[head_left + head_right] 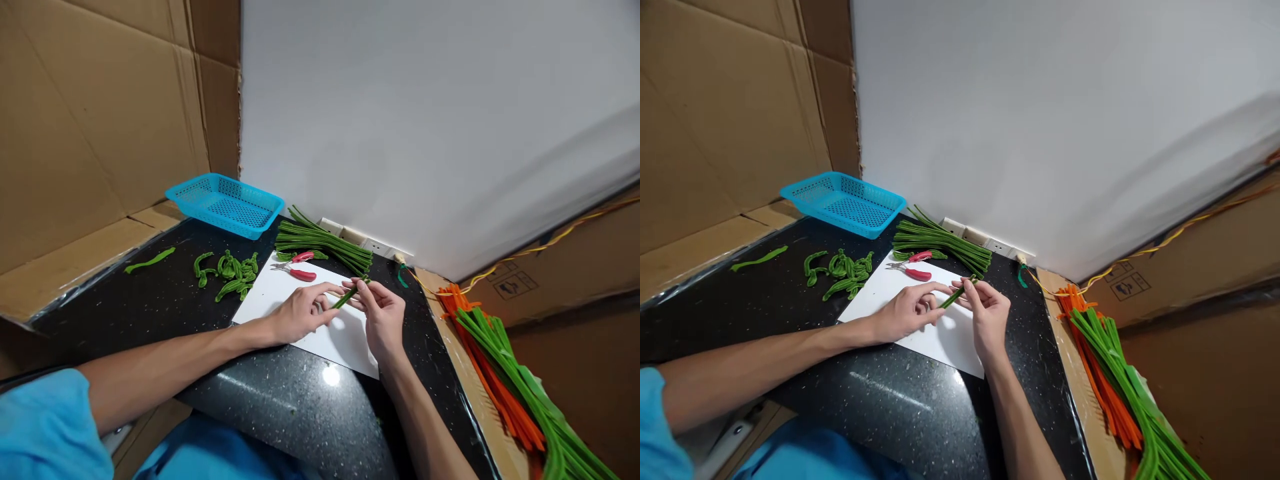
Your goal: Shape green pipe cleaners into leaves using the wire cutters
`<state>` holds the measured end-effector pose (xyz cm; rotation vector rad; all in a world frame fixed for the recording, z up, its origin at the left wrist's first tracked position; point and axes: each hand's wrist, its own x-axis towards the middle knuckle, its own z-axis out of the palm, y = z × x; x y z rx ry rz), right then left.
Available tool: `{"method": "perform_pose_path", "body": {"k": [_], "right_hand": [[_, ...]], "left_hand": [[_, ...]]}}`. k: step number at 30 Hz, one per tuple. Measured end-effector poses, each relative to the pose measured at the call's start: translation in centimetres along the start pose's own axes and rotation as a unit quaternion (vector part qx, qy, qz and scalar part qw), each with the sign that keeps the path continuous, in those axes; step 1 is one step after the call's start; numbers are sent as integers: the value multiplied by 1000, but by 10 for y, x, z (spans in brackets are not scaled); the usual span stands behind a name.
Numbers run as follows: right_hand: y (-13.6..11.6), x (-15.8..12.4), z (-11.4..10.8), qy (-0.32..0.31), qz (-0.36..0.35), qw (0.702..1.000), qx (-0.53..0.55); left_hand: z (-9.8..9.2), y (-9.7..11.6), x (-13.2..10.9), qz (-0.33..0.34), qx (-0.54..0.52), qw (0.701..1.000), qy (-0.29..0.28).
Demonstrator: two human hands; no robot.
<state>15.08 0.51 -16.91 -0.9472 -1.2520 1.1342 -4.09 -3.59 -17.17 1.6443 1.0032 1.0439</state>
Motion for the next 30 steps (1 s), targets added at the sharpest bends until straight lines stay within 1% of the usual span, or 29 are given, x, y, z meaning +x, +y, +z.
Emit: {"method": "perform_pose_path", "body": {"k": [3,4,5,6,8,9,11,12,14,17,20,25,28,30], "right_hand": [[3,10,4,-21,-19,1000,12],[5,17,6,-35,-35,999,-12],[7,24,8,-58,-58,995,-59],[10,32,10,-90,-86,984,-127],[16,48,19,-154,-157,936,-274],[19,55,26,-183,-193,906,-329],[24,66,40,-222,-240,852,-409],[25,71,47,-234,-254,834,-430],[25,78,58,-250,-263,813,-456],[24,84,68,-264,-250,800,-477],[25,85,70,-275,-232,792,-494],[25,79,67,-292,-249,774,-504],[24,80,69,-317,-259,763,-500],[24,82,73,-332,-264,757,-497]], "left_hand": [[2,4,-6,44,2,999,25],[3,4,-9,63,18,997,31],[4,5,-11,86,40,995,34],[4,4,-13,115,66,991,31],[5,3,-16,180,115,977,6],[6,1,-17,209,134,969,-12],[7,-2,-18,247,159,955,-40],[7,-3,-18,257,167,951,-47],[7,-6,-17,264,178,947,-45],[6,-7,-16,262,191,945,-37],[6,-7,-15,270,192,943,-21],[10,-14,-13,321,190,928,10],[12,-17,-11,360,198,911,42],[11,-17,-10,371,203,905,53]]}}
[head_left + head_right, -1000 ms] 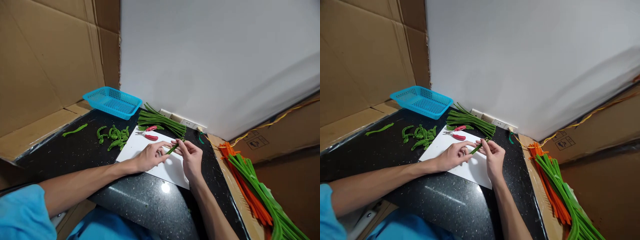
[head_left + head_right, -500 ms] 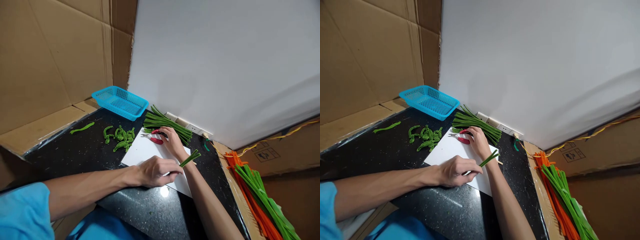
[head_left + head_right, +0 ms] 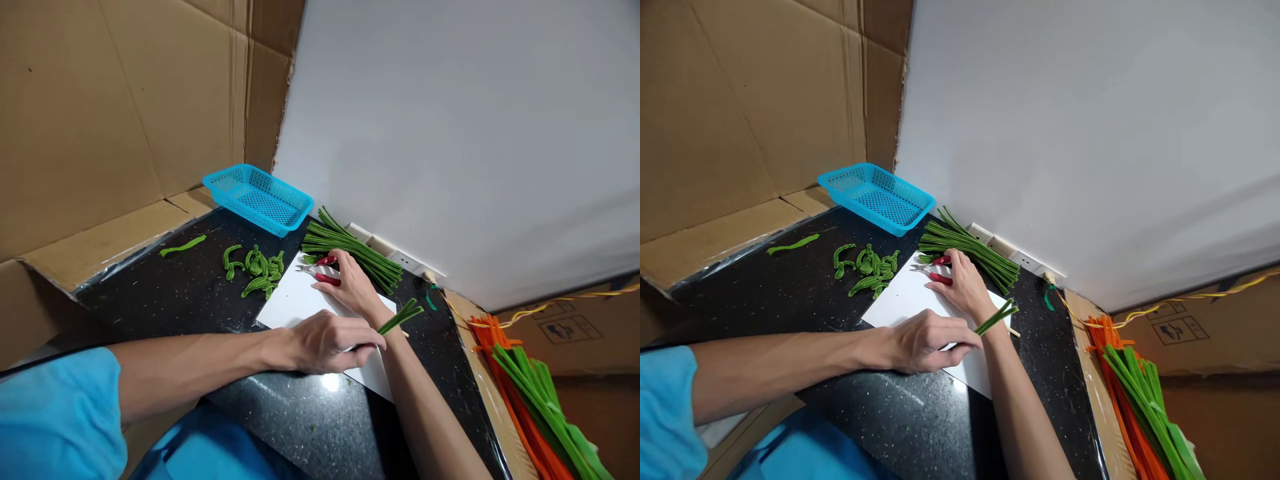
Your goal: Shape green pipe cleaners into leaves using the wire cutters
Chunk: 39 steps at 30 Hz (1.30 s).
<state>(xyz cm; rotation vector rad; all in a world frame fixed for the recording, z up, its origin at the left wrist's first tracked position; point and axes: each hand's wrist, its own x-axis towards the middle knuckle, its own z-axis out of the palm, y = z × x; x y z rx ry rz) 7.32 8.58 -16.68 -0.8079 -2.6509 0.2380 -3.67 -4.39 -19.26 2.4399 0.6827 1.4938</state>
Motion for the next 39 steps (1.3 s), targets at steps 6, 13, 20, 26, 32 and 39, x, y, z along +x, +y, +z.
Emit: {"method": "perform_pose_path", "body": {"k": [6,13,20,26,32,39], "right_hand": [[-4,4,2,-25,-32,999,-6],[-4,-12,5,-25,-51,997,-51],[-3,-34,19,12,-61,989,-131],[-16,-45,23,34,-40,975,-217],[-24,-57,10,47,-16,966,-252],[-19,-85,-19,107,39,952,-283]], "left_hand": [[-7,2,5,0,7,1000,7],[-7,3,6,7,-20,999,30],[-10,5,4,-3,-38,999,39],[-10,5,3,2,-19,1000,13],[-11,8,5,54,-18,998,38],[-16,9,6,57,17,995,75]]}}
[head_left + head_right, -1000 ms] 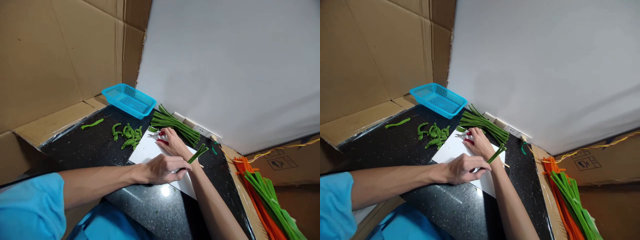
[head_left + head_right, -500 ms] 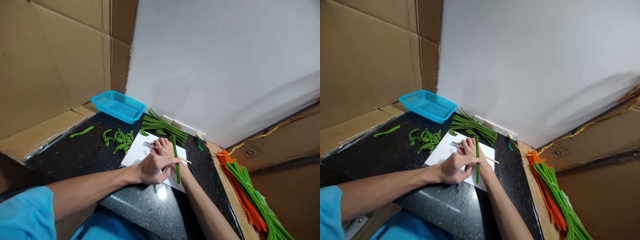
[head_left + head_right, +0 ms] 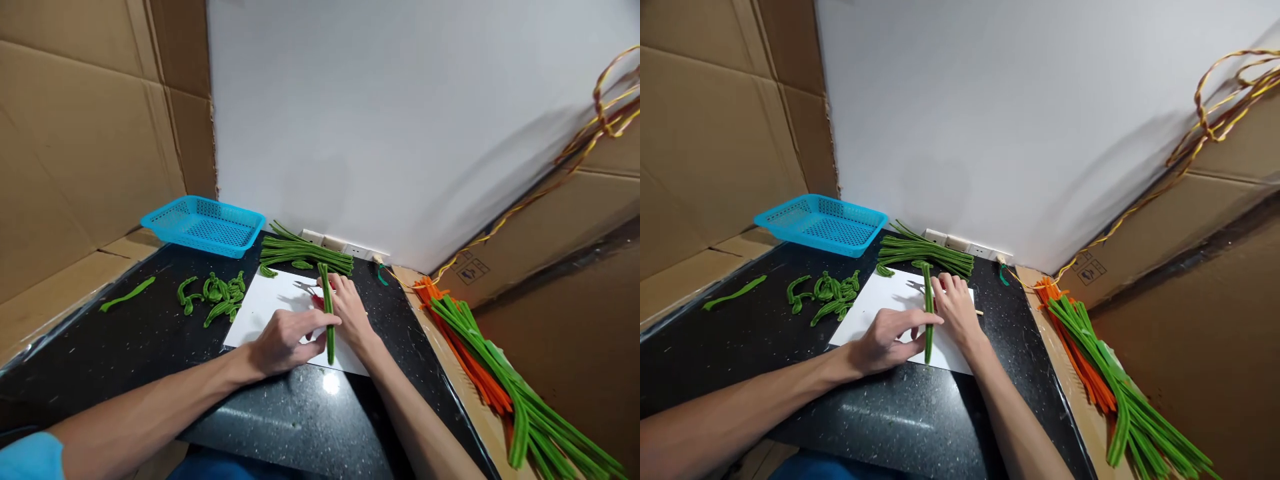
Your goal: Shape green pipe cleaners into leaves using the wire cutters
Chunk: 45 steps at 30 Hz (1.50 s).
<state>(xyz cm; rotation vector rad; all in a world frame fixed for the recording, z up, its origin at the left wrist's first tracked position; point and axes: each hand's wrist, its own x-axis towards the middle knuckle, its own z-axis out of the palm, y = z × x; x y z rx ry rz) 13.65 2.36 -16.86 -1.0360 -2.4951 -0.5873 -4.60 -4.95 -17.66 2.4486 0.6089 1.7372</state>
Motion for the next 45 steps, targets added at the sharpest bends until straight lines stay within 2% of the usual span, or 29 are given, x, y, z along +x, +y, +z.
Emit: {"method": "perform_pose_path", "body": {"k": [3,6,9,12,15,18,24,31,35,45], "right_hand": [[11,-10,-9,43,-7,999,-18],[16,-22,-14,81,-11,996,-26],[17,-29,-17,112,25,993,-3],[19,-32,-20,174,64,982,30],[21,-33,-24,242,72,965,70],[23,-36,-26,287,86,948,108],[20,-37,-27,311,57,944,98],[11,-30,-32,294,-19,951,91],[8,-28,-34,288,-59,948,120],[6,-32,-31,292,-26,952,91]], "left_hand": [[-3,0,2,-33,9,999,43],[-5,0,5,-112,26,989,89],[-5,-2,7,-222,20,965,138],[-4,-8,8,-319,-26,930,179],[-2,-15,7,-363,-85,902,217],[0,-18,7,-375,-126,886,242],[2,-17,6,-390,-145,883,216],[0,-10,4,-366,-81,922,101],[-2,-7,1,-329,-83,939,59],[-3,-6,5,-326,-85,940,58]]}}
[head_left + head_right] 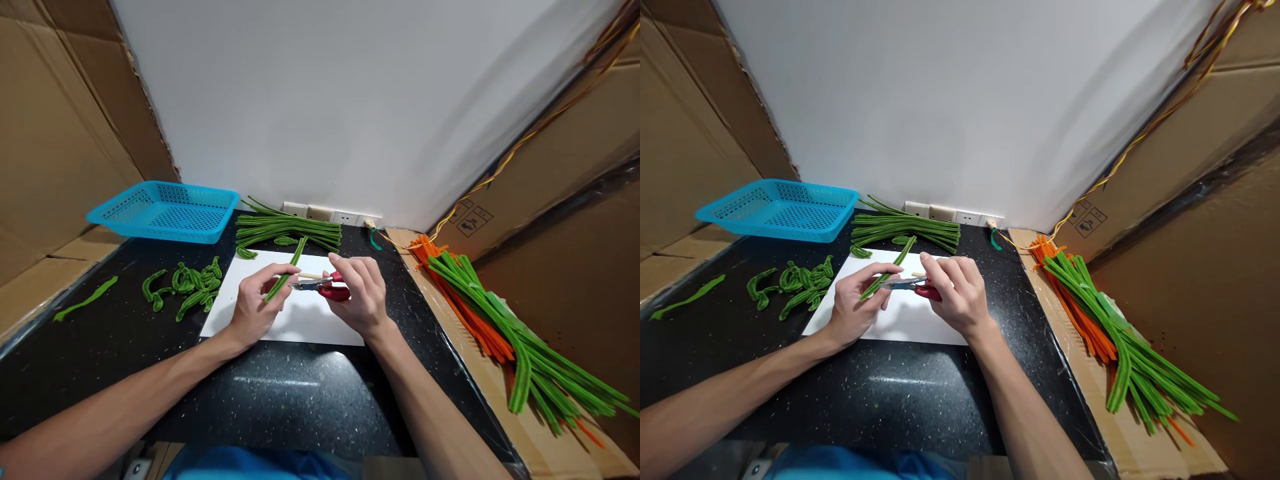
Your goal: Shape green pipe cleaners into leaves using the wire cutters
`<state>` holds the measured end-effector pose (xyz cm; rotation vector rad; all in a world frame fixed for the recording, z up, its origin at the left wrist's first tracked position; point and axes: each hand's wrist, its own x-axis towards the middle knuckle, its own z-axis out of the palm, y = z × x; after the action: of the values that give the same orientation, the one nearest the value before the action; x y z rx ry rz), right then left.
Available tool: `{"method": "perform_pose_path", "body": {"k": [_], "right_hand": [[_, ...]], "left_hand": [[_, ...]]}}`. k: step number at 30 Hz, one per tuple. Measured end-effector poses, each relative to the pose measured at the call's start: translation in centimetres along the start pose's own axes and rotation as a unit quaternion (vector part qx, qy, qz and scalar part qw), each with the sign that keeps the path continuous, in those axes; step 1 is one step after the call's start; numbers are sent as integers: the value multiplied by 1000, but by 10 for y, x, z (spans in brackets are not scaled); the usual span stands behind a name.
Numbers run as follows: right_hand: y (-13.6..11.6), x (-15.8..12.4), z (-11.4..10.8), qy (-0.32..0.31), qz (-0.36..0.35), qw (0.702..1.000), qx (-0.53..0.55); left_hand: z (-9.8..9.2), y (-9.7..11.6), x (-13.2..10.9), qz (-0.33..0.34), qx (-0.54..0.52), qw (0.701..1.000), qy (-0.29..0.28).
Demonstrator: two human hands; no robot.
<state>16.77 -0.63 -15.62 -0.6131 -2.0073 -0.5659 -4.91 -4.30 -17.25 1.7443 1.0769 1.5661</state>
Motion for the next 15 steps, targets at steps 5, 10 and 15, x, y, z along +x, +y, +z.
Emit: {"method": "perform_pose_path", "body": {"k": [5,10,15], "right_hand": [[0,-1,-2,-29,20,999,13],[3,-3,-1,-60,41,997,40],[6,-5,2,-91,69,992,56]], "left_hand": [[0,-1,2,8,-2,1000,28],[-1,-1,6,4,8,1000,28],[-4,-2,5,-13,-61,995,-76]]}}
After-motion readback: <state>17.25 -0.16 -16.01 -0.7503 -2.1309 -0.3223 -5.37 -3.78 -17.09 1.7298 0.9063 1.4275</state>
